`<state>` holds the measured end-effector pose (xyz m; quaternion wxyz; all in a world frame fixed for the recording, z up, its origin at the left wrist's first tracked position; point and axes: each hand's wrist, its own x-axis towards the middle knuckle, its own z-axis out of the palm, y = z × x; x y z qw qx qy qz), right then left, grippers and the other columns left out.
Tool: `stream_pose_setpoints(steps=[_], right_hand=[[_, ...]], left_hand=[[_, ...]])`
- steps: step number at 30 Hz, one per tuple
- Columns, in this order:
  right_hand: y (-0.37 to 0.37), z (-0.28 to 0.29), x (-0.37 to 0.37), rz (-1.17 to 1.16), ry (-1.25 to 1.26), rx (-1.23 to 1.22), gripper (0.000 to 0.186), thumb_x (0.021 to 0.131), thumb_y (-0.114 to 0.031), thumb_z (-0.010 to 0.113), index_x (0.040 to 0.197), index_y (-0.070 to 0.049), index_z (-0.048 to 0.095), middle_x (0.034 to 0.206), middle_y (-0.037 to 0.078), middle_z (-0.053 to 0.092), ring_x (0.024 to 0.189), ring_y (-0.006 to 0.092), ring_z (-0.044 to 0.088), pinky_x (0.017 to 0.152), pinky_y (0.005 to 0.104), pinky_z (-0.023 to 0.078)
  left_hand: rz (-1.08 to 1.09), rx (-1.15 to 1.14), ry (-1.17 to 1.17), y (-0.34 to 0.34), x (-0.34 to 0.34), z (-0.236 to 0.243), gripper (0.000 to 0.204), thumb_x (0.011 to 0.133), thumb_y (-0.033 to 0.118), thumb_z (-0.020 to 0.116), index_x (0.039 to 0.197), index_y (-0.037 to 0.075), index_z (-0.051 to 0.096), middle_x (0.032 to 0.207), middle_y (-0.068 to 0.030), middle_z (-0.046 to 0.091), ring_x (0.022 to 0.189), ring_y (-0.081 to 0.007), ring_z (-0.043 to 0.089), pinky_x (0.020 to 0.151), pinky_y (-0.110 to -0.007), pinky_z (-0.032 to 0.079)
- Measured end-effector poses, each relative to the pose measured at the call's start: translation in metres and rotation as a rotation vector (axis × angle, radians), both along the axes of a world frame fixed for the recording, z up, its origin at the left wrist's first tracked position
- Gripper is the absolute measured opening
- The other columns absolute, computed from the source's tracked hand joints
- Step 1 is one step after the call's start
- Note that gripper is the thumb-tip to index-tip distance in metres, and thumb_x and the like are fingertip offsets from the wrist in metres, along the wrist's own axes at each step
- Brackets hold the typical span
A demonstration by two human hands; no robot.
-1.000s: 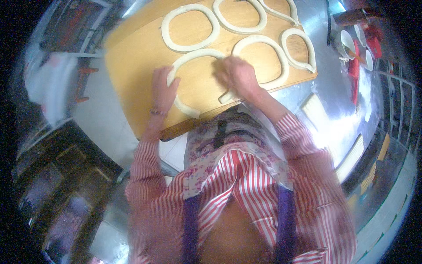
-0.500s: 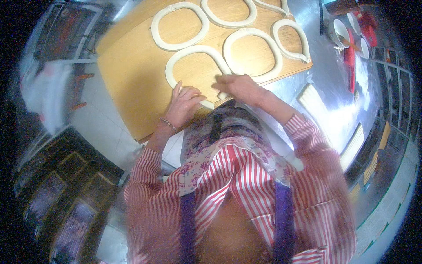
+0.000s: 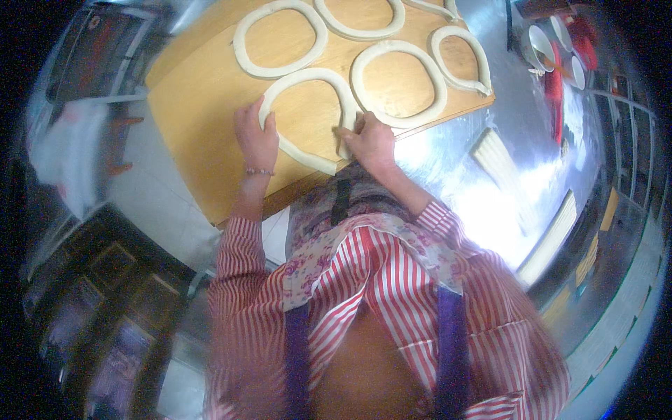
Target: The person shapes long dough ropes into circular rings and places them onto a wooden board with circular indentations. They repeatedly pick up dough ropes from a metal table, form them into rings, and arrange them on the board.
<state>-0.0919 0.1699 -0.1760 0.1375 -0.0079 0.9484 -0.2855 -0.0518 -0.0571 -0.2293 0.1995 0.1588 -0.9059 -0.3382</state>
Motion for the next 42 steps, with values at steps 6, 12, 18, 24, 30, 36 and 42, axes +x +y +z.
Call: stream_pose_setpoints(steps=[6, 12, 18, 24, 30, 36, 42], right_hand=[[0.006, -0.002, -0.012, -0.01, 0.091, -0.005, 0.045, 0.074, -0.04, 0.082, 0.083, 0.0, 0.062, 0.071, 0.017, 0.066, 0.068, 0.0321, 0.067, 0.066, 0.0409, 0.053], [0.005, 0.014, -0.032, 0.089, 0.26, -0.095, 0.032, 0.077, -0.03, 0.079, 0.088, -0.004, 0.066, 0.076, 0.013, 0.066, 0.068, 0.0328, 0.065, 0.065, 0.0403, 0.052], [-0.039, -0.008, -0.098, 0.445, 0.724, 0.13, 0.016, 0.081, -0.025, 0.073, 0.087, -0.011, 0.069, 0.084, 0.007, 0.065, 0.088, 0.0275, 0.063, 0.079, 0.0425, 0.046], [-0.051, -0.022, -0.121, 0.487, 0.603, 0.234, 0.025, 0.084, -0.031, 0.07, 0.101, -0.014, 0.072, 0.095, 0.006, 0.067, 0.093, 0.0266, 0.061, 0.081, 0.0433, 0.043], [0.0, 0.011, -0.085, 0.954, 0.35, -0.056, 0.037, 0.081, -0.023, 0.07, 0.116, -0.013, 0.066, 0.115, 0.007, 0.065, 0.109, 0.0264, 0.06, 0.094, 0.0414, 0.045], [0.032, 0.015, -0.062, 1.276, 0.294, 0.099, 0.038, 0.076, -0.013, 0.067, 0.114, -0.009, 0.066, 0.123, 0.008, 0.061, 0.116, 0.0248, 0.058, 0.095, 0.0398, 0.047], [0.032, 0.013, -0.058, 1.252, 0.307, 0.108, 0.038, 0.077, -0.017, 0.069, 0.114, -0.008, 0.066, 0.128, 0.01, 0.059, 0.116, 0.0261, 0.058, 0.095, 0.0392, 0.048]], left_hand=[[-0.527, -0.015, 0.026, 0.021, 0.021, 0.009, 0.033, 0.08, 0.015, 0.071, 0.112, 0.01, 0.067, 0.108, -0.0095, 0.062, 0.106, -0.0296, 0.056, 0.095, -0.047, 0.041], [-0.393, -0.03, 0.105, 0.014, 0.016, 0.022, 0.041, 0.077, 0.022, 0.078, 0.113, 0.007, 0.066, 0.114, -0.0111, 0.062, 0.11, -0.0322, 0.055, 0.1, -0.046, 0.038], [-0.088, -0.092, 0.039, -0.021, -0.04, -0.013, 0.036, 0.078, 0.018, 0.076, 0.111, 0.007, 0.065, 0.107, -0.0132, 0.06, 0.103, -0.0345, 0.055, 0.09, -0.048, 0.042], [-0.064, -0.114, 0.048, -0.025, -0.048, -0.023, 0.038, 0.081, 0.018, 0.074, 0.116, 0.008, 0.063, 0.106, -0.0145, 0.059, 0.1, -0.0344, 0.056, 0.089, -0.047, 0.043], [-0.501, 0.012, 0.025, -0.004, -0.006, 0.018, 0.045, 0.078, 0.018, 0.075, 0.119, 0.008, 0.062, 0.11, -0.0137, 0.059, 0.105, -0.0327, 0.055, 0.092, -0.043, 0.043], [-0.896, -0.029, -0.115, 0.028, 0.026, 0.009, 0.037, 0.074, 0.018, 0.074, 0.109, 0.009, 0.066, 0.104, -0.0088, 0.06, 0.104, -0.0299, 0.056, 0.092, -0.042, 0.044], [-0.689, 0.028, -0.095, 0.051, 0.025, 0.016, 0.032, 0.074, 0.013, 0.074, 0.105, 0.009, 0.067, 0.101, -0.0086, 0.06, 0.102, -0.0295, 0.057, 0.089, -0.041, 0.046]])
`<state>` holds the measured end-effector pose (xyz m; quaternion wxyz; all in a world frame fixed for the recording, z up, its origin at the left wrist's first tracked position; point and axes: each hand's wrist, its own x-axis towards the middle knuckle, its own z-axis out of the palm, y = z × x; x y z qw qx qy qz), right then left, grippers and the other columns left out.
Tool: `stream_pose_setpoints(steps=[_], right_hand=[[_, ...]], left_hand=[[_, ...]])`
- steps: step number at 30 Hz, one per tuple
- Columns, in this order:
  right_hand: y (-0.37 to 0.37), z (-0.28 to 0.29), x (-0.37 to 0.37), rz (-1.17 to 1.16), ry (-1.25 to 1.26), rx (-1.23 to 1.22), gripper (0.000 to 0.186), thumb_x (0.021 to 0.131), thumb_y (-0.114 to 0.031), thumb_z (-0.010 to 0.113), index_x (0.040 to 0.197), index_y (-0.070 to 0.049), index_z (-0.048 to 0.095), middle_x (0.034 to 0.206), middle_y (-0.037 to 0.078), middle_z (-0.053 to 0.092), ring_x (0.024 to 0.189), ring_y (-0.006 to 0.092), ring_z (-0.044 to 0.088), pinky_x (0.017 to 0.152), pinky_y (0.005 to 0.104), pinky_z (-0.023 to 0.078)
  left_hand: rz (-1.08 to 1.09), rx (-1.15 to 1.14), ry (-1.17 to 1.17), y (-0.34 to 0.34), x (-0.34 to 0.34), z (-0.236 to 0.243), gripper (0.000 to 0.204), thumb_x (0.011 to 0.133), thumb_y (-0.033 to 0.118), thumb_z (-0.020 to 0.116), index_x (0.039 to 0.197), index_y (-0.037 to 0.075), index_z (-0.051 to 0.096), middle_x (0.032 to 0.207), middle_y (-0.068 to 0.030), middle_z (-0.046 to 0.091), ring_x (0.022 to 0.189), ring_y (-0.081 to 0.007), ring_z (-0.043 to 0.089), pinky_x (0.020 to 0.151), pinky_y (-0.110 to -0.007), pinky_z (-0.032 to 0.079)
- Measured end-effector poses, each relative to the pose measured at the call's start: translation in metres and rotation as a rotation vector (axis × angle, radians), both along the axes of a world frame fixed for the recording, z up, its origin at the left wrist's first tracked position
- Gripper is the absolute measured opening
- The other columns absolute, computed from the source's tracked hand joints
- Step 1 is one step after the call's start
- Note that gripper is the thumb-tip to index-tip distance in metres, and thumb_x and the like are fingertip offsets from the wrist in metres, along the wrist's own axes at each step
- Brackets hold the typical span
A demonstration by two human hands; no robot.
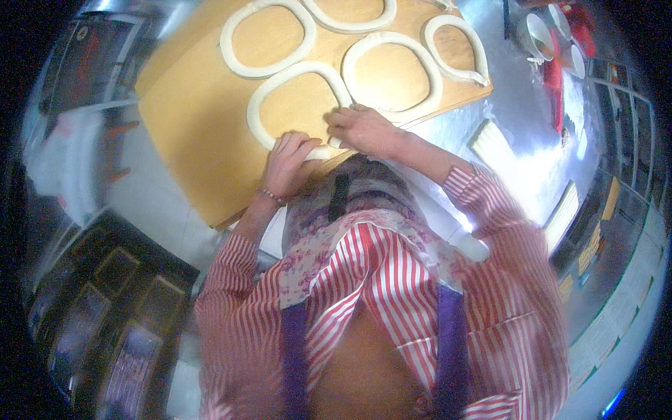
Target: The person shapes long dough ropes into circular rings and places them onto a wooden board with circular indentations. They repeatedly pick up dough ropes from a metal table, form them into rings, and arrange them on the board.
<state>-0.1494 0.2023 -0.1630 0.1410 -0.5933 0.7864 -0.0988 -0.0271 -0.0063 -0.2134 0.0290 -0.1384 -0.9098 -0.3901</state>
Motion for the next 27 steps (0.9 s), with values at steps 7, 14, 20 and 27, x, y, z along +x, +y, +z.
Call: stream_pose_setpoints(steps=[7, 14, 20, 27], right_hand=[[0.012, 0.004, 0.009, -0.246, -0.258, -0.218, 0.048, 0.072, -0.022, 0.078, 0.115, -0.005, 0.066, 0.119, 0.014, 0.064, 0.108, 0.0327, 0.062, 0.089, 0.0408, 0.052], [0.111, -0.007, -0.012, -0.56, -0.46, -0.653, 0.03, 0.076, -0.015, 0.075, 0.106, -0.009, 0.071, 0.097, 0.016, 0.07, 0.088, 0.0353, 0.067, 0.078, 0.0413, 0.053], [0.193, 0.098, 0.027, -0.696, -0.501, -0.5, 0.032, 0.075, -0.019, 0.069, 0.102, -0.003, 0.069, 0.093, 0.02, 0.069, 0.084, 0.0397, 0.066, 0.075, 0.046, 0.053], [0.236, 0.141, 0.078, -0.751, -0.412, -0.343, 0.048, 0.076, -0.008, 0.061, 0.124, -0.004, 0.058, 0.098, 0.017, 0.066, 0.095, 0.0376, 0.064, 0.078, 0.0493, 0.052]], left_hand=[[0.086, 0.143, -0.066, 0.011, -0.013, -0.002, 0.024, 0.075, 0.011, 0.075, 0.099, 0.007, 0.071, 0.097, -0.0096, 0.064, 0.097, -0.0299, 0.06, 0.087, -0.041, 0.048], [0.132, 0.455, -0.375, 0.121, -0.067, 0.078, 0.022, 0.087, 0.008, 0.07, 0.108, 0.002, 0.07, 0.102, -0.0092, 0.066, 0.1, -0.0205, 0.063, 0.088, -0.035, 0.051], [0.036, 0.337, -0.389, 0.214, -0.04, 0.187, 0.023, 0.091, 0.011, 0.068, 0.109, -0.004, 0.069, 0.092, -0.0062, 0.066, 0.084, -0.0161, 0.059, 0.076, -0.031, 0.049], [-0.021, 0.389, -0.478, 0.228, -0.02, 0.152, 0.025, 0.097, 0.015, 0.059, 0.105, -0.007, 0.068, 0.092, -0.0076, 0.066, 0.076, -0.0146, 0.058, 0.07, -0.03, 0.049]])
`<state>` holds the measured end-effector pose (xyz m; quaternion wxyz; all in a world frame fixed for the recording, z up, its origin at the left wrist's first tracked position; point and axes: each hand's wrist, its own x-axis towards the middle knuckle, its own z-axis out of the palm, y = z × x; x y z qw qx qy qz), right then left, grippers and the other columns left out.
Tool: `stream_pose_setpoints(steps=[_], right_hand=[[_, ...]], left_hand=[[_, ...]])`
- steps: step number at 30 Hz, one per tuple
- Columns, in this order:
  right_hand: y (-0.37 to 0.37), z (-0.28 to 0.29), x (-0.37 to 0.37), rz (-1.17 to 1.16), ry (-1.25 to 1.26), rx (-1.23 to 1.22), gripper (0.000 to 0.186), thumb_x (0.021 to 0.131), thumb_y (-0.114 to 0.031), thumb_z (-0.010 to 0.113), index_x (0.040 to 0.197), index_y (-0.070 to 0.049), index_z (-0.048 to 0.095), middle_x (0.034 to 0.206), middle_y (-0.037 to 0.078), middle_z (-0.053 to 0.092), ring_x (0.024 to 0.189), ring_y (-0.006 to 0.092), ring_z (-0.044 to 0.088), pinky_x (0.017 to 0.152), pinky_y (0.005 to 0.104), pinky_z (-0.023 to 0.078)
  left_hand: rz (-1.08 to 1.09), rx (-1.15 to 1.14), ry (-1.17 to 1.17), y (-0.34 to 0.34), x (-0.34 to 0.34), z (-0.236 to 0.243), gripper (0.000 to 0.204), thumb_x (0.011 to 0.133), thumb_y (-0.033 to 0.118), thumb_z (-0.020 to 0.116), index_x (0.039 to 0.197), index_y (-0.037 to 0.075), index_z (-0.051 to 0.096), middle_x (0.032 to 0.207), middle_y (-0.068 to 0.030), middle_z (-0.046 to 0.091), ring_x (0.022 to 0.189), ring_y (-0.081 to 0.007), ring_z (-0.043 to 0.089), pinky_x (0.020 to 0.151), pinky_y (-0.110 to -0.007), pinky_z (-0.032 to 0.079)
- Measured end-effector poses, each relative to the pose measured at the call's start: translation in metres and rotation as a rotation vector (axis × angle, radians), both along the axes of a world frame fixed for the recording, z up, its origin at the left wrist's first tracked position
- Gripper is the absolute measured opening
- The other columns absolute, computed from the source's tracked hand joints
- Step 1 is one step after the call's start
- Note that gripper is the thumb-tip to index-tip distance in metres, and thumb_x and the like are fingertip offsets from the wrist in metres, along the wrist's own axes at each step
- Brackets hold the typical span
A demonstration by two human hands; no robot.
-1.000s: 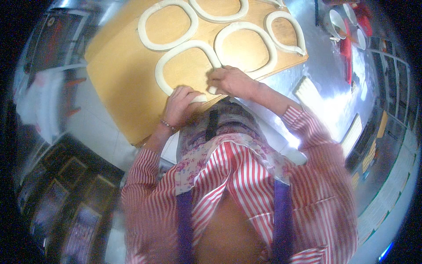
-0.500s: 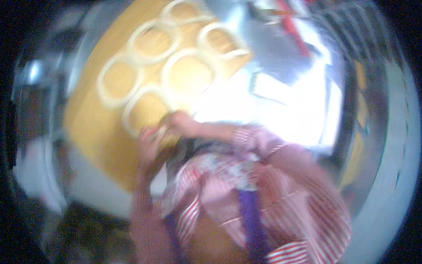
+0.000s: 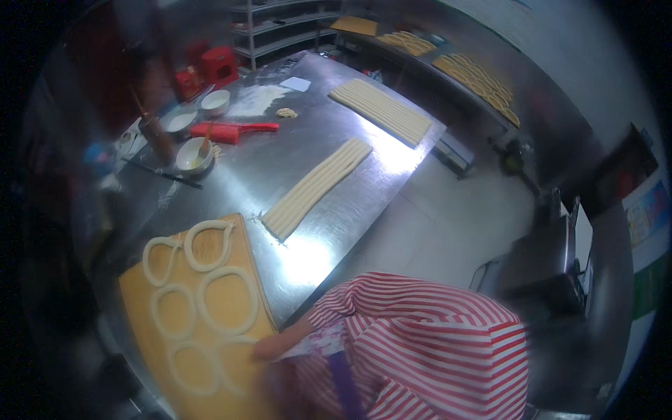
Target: The person shapes long dough ropes into circular rings and places them onto a wooden board with circular indentations. They repeatedly pick up dough ropes from a metal table, form them into rings, and arrange them on the board.
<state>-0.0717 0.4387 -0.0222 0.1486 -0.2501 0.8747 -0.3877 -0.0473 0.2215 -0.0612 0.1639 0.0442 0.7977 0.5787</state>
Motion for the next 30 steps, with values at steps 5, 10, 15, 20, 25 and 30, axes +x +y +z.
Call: stream_pose_setpoints(steps=[5, 10, 15, 20, 25, 30], right_hand=[[0.028, -0.001, 0.014, 0.054, 0.183, 0.178, 0.032, 0.08, -0.016, 0.061, 0.11, -0.005, 0.064, 0.102, 0.011, 0.062, 0.093, 0.0325, 0.065, 0.072, 0.0462, 0.053], [0.04, -0.017, 0.009, 0.262, 0.431, 0.407, 0.016, 0.08, -0.02, 0.063, 0.085, -0.006, 0.069, 0.099, 0.01, 0.062, 0.089, 0.0277, 0.066, 0.066, 0.0427, 0.054], [0.046, -0.034, 0.002, 0.228, 0.346, 0.305, 0.017, 0.076, -0.021, 0.068, 0.083, -0.006, 0.069, 0.094, 0.011, 0.063, 0.083, 0.0318, 0.066, 0.067, 0.0448, 0.054], [0.06, -0.018, -0.001, 0.249, 0.376, 0.221, 0.021, 0.073, -0.022, 0.072, 0.084, -0.005, 0.067, 0.091, 0.013, 0.067, 0.084, 0.0345, 0.066, 0.069, 0.0474, 0.053], [0.067, -0.011, -0.019, 0.267, 0.295, 0.126, 0.022, 0.072, -0.021, 0.073, 0.084, -0.005, 0.064, 0.084, 0.015, 0.067, 0.084, 0.0361, 0.065, 0.068, 0.0485, 0.05], [0.033, -0.057, -0.06, 0.386, 0.249, 0.13, 0.021, 0.067, -0.013, 0.07, 0.083, -0.002, 0.061, 0.083, 0.02, 0.065, 0.083, 0.0418, 0.063, 0.07, 0.0491, 0.048]], left_hand=[[0.044, -0.154, 0.05, 0.023, 0.019, -0.008, 0.027, 0.096, 0.015, 0.058, 0.107, -0.008, 0.065, 0.095, -0.0138, 0.068, 0.082, -0.0215, 0.063, 0.075, -0.034, 0.05], [0.1, -0.182, 0.284, 0.066, 0.038, -0.008, 0.026, 0.095, 0.016, 0.059, 0.106, -0.007, 0.065, 0.095, -0.0162, 0.068, 0.084, -0.0257, 0.063, 0.076, -0.037, 0.05], [0.064, -0.315, 0.375, 0.091, 0.033, -0.022, 0.026, 0.094, 0.017, 0.061, 0.106, -0.006, 0.065, 0.094, -0.0171, 0.067, 0.085, -0.0284, 0.063, 0.076, -0.039, 0.049], [0.056, -0.425, 0.444, 0.105, 0.028, -0.034, 0.026, 0.093, 0.019, 0.062, 0.105, -0.004, 0.065, 0.094, -0.0179, 0.066, 0.086, -0.0311, 0.062, 0.077, -0.042, 0.049], [0.051, -0.504, 0.525, 0.11, 0.021, -0.046, 0.026, 0.091, 0.02, 0.064, 0.104, -0.003, 0.065, 0.093, -0.0188, 0.066, 0.086, -0.0338, 0.062, 0.077, -0.044, 0.048], [0.051, -0.549, 0.628, 0.077, 0.005, -0.073, 0.026, 0.09, 0.021, 0.065, 0.103, -0.002, 0.065, 0.093, -0.0196, 0.065, 0.087, -0.0365, 0.062, 0.078, -0.047, 0.047]])
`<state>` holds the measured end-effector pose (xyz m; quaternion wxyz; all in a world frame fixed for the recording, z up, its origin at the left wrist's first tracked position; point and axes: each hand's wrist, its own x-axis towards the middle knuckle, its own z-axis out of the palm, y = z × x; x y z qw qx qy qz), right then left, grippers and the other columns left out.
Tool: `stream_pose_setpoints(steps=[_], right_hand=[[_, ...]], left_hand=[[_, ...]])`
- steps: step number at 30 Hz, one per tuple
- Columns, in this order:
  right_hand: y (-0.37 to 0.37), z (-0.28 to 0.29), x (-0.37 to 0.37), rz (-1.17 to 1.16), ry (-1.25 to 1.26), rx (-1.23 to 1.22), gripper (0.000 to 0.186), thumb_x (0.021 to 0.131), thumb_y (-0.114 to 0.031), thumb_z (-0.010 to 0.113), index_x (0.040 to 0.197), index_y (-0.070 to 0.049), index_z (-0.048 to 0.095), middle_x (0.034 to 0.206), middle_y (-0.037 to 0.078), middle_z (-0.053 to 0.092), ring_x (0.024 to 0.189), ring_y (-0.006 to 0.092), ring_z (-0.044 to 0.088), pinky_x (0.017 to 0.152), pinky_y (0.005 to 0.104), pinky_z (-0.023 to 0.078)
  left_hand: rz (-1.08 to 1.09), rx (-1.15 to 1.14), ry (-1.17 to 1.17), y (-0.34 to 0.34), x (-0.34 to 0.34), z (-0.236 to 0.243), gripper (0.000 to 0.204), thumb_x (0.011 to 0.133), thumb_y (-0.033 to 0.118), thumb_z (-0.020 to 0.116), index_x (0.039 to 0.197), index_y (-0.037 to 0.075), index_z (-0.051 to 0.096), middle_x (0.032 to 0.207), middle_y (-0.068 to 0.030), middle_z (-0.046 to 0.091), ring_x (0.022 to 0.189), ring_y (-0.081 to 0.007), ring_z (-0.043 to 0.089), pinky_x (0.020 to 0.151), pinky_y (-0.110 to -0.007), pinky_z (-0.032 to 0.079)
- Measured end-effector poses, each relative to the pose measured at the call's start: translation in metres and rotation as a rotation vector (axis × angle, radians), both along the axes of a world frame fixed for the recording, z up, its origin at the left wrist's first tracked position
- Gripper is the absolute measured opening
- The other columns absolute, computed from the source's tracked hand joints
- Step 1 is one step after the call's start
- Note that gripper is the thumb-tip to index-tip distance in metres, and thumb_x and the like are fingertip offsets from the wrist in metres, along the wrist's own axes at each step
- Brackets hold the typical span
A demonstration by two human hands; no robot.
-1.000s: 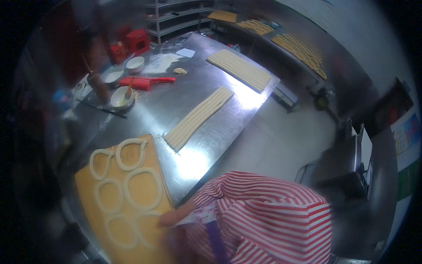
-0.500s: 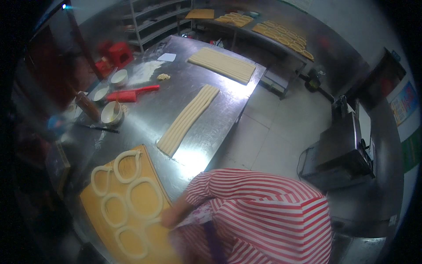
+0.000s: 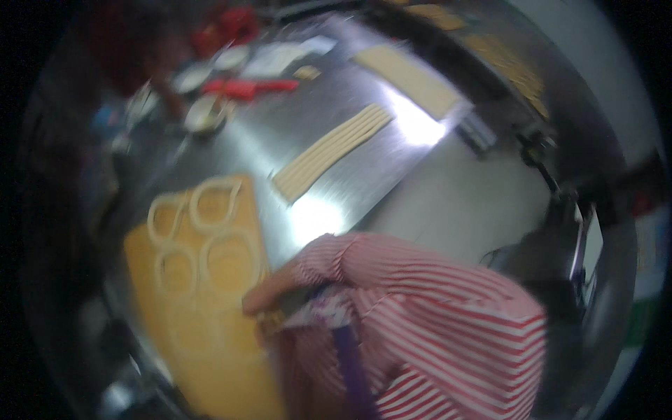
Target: The person shapes long dough ropes into circular rings and places them onto a wooden board with circular indentations. They repeatedly pick up dough ropes from a metal table, form them into rings, and arrange them on the board.
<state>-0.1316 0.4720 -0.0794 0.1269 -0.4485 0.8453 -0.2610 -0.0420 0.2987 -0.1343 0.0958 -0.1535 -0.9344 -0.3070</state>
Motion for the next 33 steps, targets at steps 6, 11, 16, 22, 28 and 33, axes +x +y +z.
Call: stream_pose_setpoints(steps=[6, 11, 16, 22, 28, 33], right_hand=[[-0.086, -0.024, -0.024, 0.085, -0.105, -0.182, 0.016, 0.075, -0.012, 0.065, 0.088, -0.003, 0.059, 0.092, 0.018, 0.061, 0.087, 0.042, 0.06, 0.074, 0.049, 0.048], [-0.134, -0.011, -0.013, 0.149, -0.118, -0.108, 0.015, 0.081, -0.01, 0.065, 0.094, -0.005, 0.061, 0.098, 0.015, 0.062, 0.093, 0.037, 0.061, 0.077, 0.0451, 0.05], [-0.16, -0.015, -0.017, 0.159, -0.205, 0.099, 0.018, 0.081, -0.02, 0.068, 0.095, -0.009, 0.067, 0.09, 0.015, 0.067, 0.089, 0.0382, 0.064, 0.075, 0.0465, 0.051], [-0.192, -0.022, -0.005, 0.203, -0.001, 0.059, 0.02, 0.083, -0.021, 0.065, 0.098, -0.008, 0.064, 0.093, 0.013, 0.066, 0.096, 0.0347, 0.063, 0.078, 0.047, 0.052], [-0.202, -0.036, 0.003, 0.253, 0.109, 0.013, 0.03, 0.079, -0.018, 0.069, 0.106, -0.007, 0.061, 0.101, 0.011, 0.063, 0.101, 0.0321, 0.059, 0.085, 0.0438, 0.051], [-0.223, -0.059, 0.024, 0.124, 0.082, -0.061, 0.025, 0.079, -0.019, 0.07, 0.101, -0.007, 0.066, 0.104, 0.012, 0.065, 0.1, 0.0337, 0.061, 0.087, 0.0428, 0.051]], left_hand=[[0.136, 0.152, -0.059, -0.085, -0.004, 0.001, 0.024, 0.088, 0.023, 0.067, 0.1, 0.002, 0.064, 0.091, -0.0171, 0.063, 0.087, -0.0385, 0.059, 0.077, -0.048, 0.045], [0.244, 0.192, -0.135, -0.123, 0.015, 0.009, 0.023, 0.087, 0.021, 0.067, 0.1, 0.003, 0.064, 0.096, -0.0155, 0.062, 0.098, -0.0359, 0.056, 0.089, -0.048, 0.04], [0.307, 0.163, -0.113, -0.138, 0.034, 0.003, 0.029, 0.083, 0.02, 0.069, 0.106, 0.003, 0.063, 0.101, -0.0144, 0.06, 0.105, -0.0347, 0.053, 0.095, -0.048, 0.037], [0.345, 0.13, -0.195, -0.173, 0.052, 0.006, 0.039, 0.081, 0.02, 0.073, 0.115, 0.005, 0.064, 0.104, -0.0114, 0.06, 0.108, -0.033, 0.052, 0.096, -0.046, 0.038], [0.353, 0.096, -0.118, -0.197, 0.047, -0.012, 0.031, 0.085, 0.019, 0.07, 0.112, 0.006, 0.065, 0.096, -0.0112, 0.068, 0.092, -0.0299, 0.062, 0.083, -0.042, 0.05], [0.274, 0.043, 0.06, -0.226, 0.062, -0.04, 0.028, 0.089, 0.017, 0.067, 0.112, 0.003, 0.065, 0.096, -0.0151, 0.068, 0.088, -0.0335, 0.064, 0.08, -0.044, 0.052]])
